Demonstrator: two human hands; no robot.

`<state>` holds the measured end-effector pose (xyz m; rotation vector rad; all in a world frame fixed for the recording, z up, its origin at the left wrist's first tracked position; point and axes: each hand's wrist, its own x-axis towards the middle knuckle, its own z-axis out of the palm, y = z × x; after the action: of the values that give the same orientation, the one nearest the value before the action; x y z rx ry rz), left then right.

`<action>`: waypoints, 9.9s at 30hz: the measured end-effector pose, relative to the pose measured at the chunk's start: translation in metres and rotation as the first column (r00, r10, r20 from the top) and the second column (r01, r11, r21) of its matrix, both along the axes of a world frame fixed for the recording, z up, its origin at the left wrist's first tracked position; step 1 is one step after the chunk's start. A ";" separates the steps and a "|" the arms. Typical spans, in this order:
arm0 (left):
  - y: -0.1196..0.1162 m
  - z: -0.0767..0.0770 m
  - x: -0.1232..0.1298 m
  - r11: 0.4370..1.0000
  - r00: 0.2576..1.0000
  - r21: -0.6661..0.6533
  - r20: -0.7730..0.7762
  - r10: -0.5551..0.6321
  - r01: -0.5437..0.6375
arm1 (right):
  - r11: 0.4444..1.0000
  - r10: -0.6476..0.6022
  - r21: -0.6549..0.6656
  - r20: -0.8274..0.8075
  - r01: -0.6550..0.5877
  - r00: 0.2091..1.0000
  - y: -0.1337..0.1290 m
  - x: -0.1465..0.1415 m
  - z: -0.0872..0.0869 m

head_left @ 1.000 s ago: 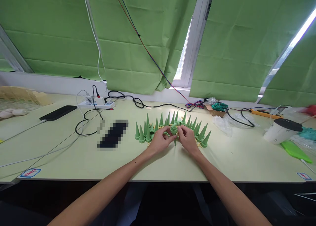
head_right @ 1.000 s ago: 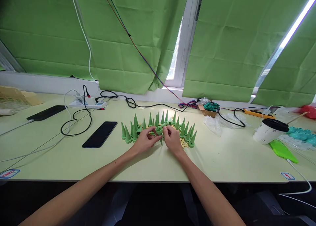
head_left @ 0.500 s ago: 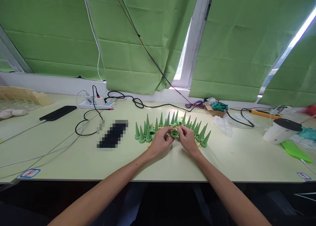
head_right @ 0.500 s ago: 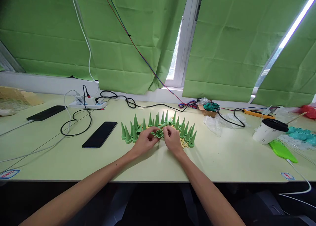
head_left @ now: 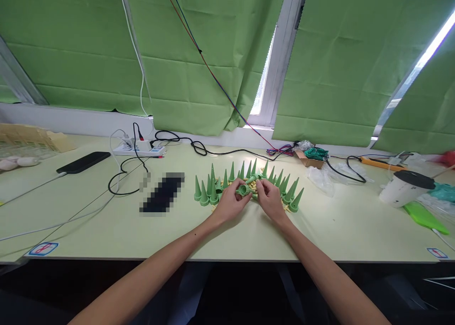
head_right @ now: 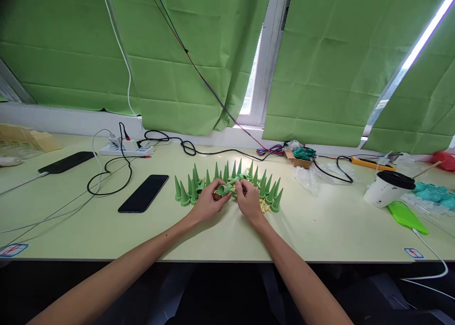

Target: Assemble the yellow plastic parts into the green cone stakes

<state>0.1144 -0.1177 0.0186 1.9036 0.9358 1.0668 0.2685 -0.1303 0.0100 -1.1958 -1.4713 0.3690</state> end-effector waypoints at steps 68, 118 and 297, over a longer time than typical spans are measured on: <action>0.006 0.002 0.004 0.839 0.945 -0.466 0.286 -0.158 0.282 | 0.998 0.059 -0.033 0.038 -0.058 0.998 -0.003 -0.001 -0.001; 0.003 -0.004 0.001 0.971 0.997 0.237 -0.077 0.025 -0.007 | 1.000 -0.019 -0.013 0.195 0.022 0.981 0.004 -0.001 -0.005; 0.005 -0.003 -0.001 0.980 0.987 -0.161 0.127 -0.101 0.121 | 0.996 0.083 -0.029 -0.103 -0.087 0.991 0.002 0.000 -0.003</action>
<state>0.1132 -0.1127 0.0158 1.7142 0.8161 0.9913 0.2684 -0.1284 0.0073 -1.1265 -1.4352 0.5072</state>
